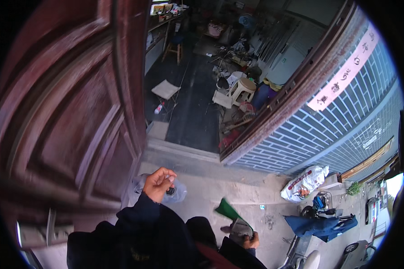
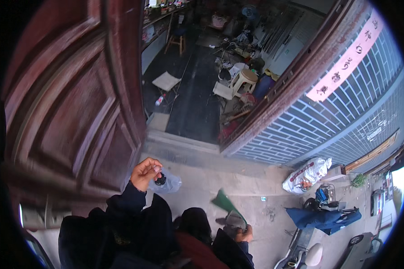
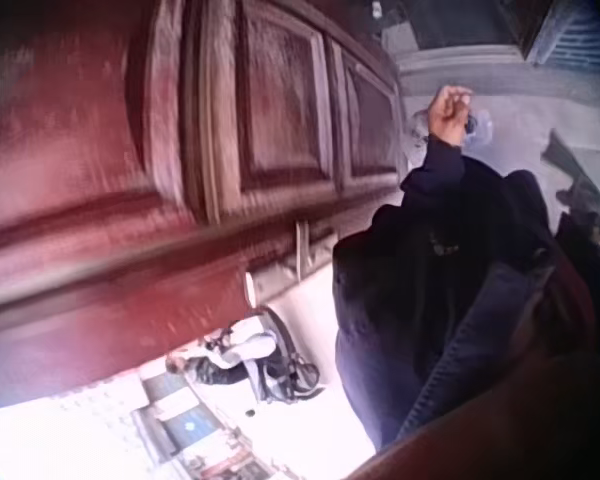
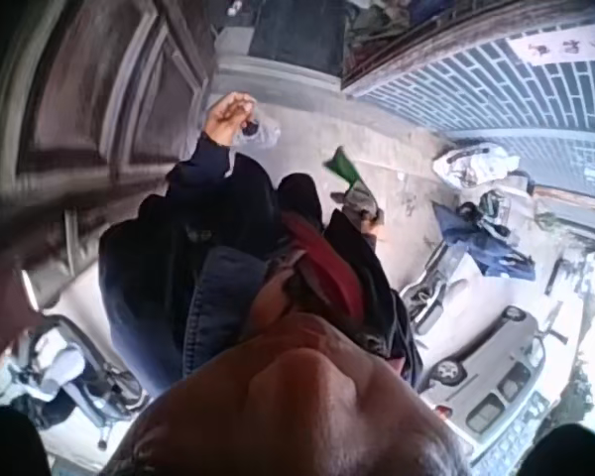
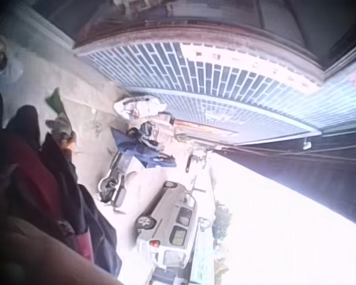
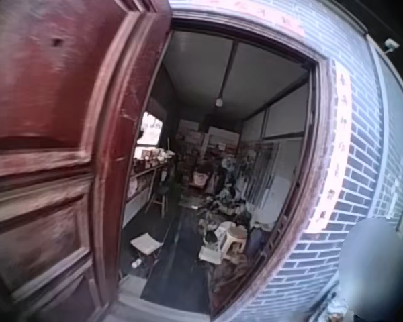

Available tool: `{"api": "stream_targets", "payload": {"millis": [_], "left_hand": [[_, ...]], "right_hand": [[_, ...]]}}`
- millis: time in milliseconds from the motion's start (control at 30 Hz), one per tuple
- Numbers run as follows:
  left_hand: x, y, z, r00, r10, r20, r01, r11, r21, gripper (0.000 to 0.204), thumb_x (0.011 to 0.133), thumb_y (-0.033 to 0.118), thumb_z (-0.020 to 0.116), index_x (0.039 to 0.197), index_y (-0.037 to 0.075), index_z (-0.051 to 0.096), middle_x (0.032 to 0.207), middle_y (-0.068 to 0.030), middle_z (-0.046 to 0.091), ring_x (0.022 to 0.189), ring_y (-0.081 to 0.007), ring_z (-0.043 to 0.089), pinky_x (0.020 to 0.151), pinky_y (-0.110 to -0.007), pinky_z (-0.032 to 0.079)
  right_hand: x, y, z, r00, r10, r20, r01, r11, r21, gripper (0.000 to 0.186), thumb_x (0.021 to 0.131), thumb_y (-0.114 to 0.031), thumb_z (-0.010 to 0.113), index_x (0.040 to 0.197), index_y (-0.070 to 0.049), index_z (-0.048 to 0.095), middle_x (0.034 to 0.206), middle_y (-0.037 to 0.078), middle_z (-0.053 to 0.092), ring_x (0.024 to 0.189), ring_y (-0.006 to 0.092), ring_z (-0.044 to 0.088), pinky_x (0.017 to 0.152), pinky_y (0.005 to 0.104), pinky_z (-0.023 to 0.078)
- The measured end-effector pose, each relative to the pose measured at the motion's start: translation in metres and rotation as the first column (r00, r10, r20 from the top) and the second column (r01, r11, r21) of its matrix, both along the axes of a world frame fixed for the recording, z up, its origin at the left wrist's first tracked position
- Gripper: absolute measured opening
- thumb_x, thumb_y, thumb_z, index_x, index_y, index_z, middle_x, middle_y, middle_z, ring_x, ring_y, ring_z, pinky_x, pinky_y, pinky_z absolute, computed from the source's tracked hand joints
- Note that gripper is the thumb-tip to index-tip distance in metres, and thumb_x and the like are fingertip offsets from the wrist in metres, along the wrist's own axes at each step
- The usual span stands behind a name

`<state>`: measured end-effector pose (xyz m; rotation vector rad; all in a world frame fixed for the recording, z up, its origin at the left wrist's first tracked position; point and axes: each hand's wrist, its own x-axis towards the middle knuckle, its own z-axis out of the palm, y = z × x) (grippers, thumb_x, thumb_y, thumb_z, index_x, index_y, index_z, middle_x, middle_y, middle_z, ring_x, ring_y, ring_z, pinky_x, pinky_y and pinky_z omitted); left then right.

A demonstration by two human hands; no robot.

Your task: The person sits on the floor in a cluttered workshop and uses a flat metal tool to scrape and clean the sole and edges of a sneaker. They repeatedly reposition the shoe and the tool to work different areas of the sole and upper.

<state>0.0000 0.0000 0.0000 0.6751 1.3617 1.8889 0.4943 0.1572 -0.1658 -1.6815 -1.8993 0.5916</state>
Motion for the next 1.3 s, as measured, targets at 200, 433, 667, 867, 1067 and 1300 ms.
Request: {"api": "stream_targets", "payload": {"millis": [200,433,667,867,1067,1300], "left_hand": [[-0.156,0.14,-0.005,0.987,0.154,-0.046,-0.151,0.987,0.063,0.008,0.095,0.008,0.062,0.103,0.006,0.063,0.094,0.0009,0.06,0.079,-0.008,0.057,0.071,-0.024,0.044],[-0.31,0.297,0.053,0.953,0.3,-0.039,-0.3,0.954,0.004,0.007,0.096,0.011,0.062,0.098,0.004,0.063,0.085,-0.0007,0.062,0.072,-0.0086,0.059,0.067,-0.023,0.046],[-0.399,0.409,0.12,0.915,0.389,-0.105,-0.389,0.921,0.025,0.009,0.099,0.013,0.055,0.102,0.007,0.061,0.086,-0.0033,0.06,0.074,-0.0132,0.059,0.067,-0.028,0.046],[-0.479,0.51,0.123,0.909,0.406,-0.095,-0.406,0.914,0.022,0.009,0.098,0.013,0.057,0.101,0.006,0.061,0.086,-0.0032,0.062,0.071,-0.0119,0.06,0.064,-0.026,0.047],[-0.59,0.614,0.071,0.917,0.397,-0.03,-0.398,0.917,-0.029,0.011,0.097,0.017,0.062,0.1,0.006,0.061,0.084,-0.0021,0.061,0.069,-0.011,0.061,0.061,-0.024,0.047],[-0.748,0.759,0.044,0.953,0.293,0.073,-0.291,0.956,-0.039,0.009,0.097,0.012,0.059,0.102,0.006,0.063,0.084,0.0003,0.062,0.071,-0.0079,0.063,0.06,-0.021,0.047]], "right_hand": [[-0.145,0.146,-0.037,0.997,0.076,-0.007,-0.076,0.994,-0.082,0.033,0.072,-0.016,0.07,0.101,-0.001,0.065,0.09,0.022,0.068,0.086,0.0391,0.068,0.075,0.0435,0.054],[-0.357,0.339,-0.008,0.98,0.2,-0.015,-0.2,0.963,-0.183,0.035,0.071,-0.023,0.073,0.099,-0.003,0.067,0.092,0.02,0.068,0.085,0.0389,0.067,0.075,0.0444,0.054],[-0.531,0.507,0.118,0.933,0.308,-0.187,-0.281,0.946,0.16,0.028,0.072,-0.012,0.069,0.096,0.0,0.063,0.082,0.021,0.065,0.078,0.0332,0.065,0.073,0.0398,0.051],[-0.635,0.616,0.173,0.852,0.27,-0.449,-0.221,0.962,0.159,0.028,0.076,-0.01,0.068,0.102,0.001,0.064,0.087,0.019,0.067,0.081,0.0268,0.065,0.078,0.0368,0.051],[-0.722,0.71,0.171,0.835,0.235,-0.498,-0.186,0.972,0.146,0.03,0.077,-0.004,0.062,0.107,0.003,0.064,0.097,0.011,0.068,0.09,0.0197,0.063,0.083,0.0331,0.05],[-0.824,0.823,0.15,0.905,0.073,-0.419,-0.094,0.995,-0.031,0.033,0.075,-0.01,0.065,0.105,0.003,0.065,0.092,0.016,0.069,0.084,0.0273,0.066,0.08,0.0376,0.051]]}}
